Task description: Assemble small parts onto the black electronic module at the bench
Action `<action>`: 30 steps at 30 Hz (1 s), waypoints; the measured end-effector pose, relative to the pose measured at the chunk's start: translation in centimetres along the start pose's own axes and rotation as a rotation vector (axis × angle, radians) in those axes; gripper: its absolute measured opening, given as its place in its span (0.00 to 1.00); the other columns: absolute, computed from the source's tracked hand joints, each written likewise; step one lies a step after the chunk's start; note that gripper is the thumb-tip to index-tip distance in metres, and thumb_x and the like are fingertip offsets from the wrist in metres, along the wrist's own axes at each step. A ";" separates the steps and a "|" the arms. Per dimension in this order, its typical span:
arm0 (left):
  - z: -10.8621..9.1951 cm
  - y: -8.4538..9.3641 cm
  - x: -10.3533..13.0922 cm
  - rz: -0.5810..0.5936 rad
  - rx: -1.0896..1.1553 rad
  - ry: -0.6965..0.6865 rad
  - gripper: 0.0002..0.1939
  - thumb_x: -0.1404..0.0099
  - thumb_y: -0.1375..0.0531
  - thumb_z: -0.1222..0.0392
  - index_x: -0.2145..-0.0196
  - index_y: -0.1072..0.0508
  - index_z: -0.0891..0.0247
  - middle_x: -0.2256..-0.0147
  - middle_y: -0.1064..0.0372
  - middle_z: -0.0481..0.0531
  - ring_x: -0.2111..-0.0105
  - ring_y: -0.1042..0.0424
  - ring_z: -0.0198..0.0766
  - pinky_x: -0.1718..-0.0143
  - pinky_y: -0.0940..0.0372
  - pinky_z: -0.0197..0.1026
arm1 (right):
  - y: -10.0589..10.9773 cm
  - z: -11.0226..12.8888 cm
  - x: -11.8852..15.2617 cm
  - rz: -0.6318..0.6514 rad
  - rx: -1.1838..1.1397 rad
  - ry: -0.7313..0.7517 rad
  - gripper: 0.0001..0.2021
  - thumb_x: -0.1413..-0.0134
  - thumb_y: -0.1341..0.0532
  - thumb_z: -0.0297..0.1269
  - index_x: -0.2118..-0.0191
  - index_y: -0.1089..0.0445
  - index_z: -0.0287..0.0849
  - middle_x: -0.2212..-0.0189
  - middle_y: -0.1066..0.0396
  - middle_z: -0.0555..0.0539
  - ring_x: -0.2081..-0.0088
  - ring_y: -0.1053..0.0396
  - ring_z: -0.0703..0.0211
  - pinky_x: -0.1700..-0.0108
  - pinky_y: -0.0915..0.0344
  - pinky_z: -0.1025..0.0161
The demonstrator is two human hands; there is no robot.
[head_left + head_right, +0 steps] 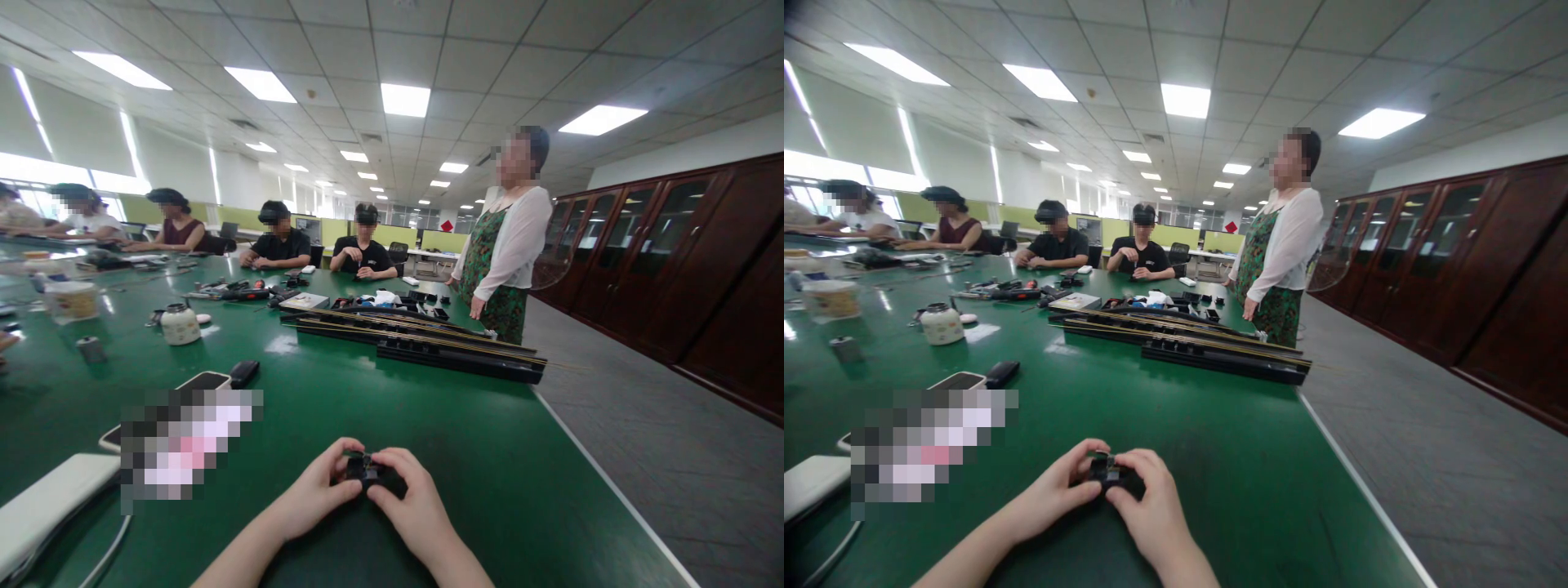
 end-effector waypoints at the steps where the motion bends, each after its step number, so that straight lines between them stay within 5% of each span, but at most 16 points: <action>1: 0.0 0.1 0.0 0.003 0.009 -0.004 0.20 0.45 0.42 0.59 0.56 0.45 0.60 0.65 0.34 0.49 0.64 0.35 0.36 0.65 0.45 0.37 | 0.0 -0.1 0.0 -0.003 -0.008 -0.015 0.18 0.60 0.38 0.28 0.59 0.31 0.47 0.58 0.31 0.47 0.55 0.35 0.54 0.52 0.40 0.58; 8: -0.1 0.2 0.2 0.026 0.055 -0.028 0.21 0.45 0.42 0.59 0.55 0.46 0.59 0.61 0.33 0.51 0.60 0.35 0.38 0.60 0.45 0.39 | -0.1 -1.0 -0.2 0.002 -0.080 -0.162 0.22 0.60 0.38 0.31 0.54 0.35 0.46 0.58 0.30 0.47 0.56 0.34 0.52 0.54 0.40 0.56; 30: 0.3 0.2 -0.1 -0.031 0.001 -0.006 0.21 0.47 0.41 0.59 0.56 0.43 0.61 0.64 0.34 0.49 0.66 0.36 0.35 0.66 0.45 0.37 | -0.2 -0.9 -0.3 -0.080 -0.128 -0.121 0.16 0.57 0.39 0.34 0.58 0.33 0.44 0.63 0.28 0.47 0.62 0.31 0.55 0.58 0.38 0.58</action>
Point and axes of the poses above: each hand's wrist, its own x-axis away from the middle knuckle, its own y-axis out of the back of the hand, z = x × y, the point moved 2 cm from there along -x, towards the middle knuckle
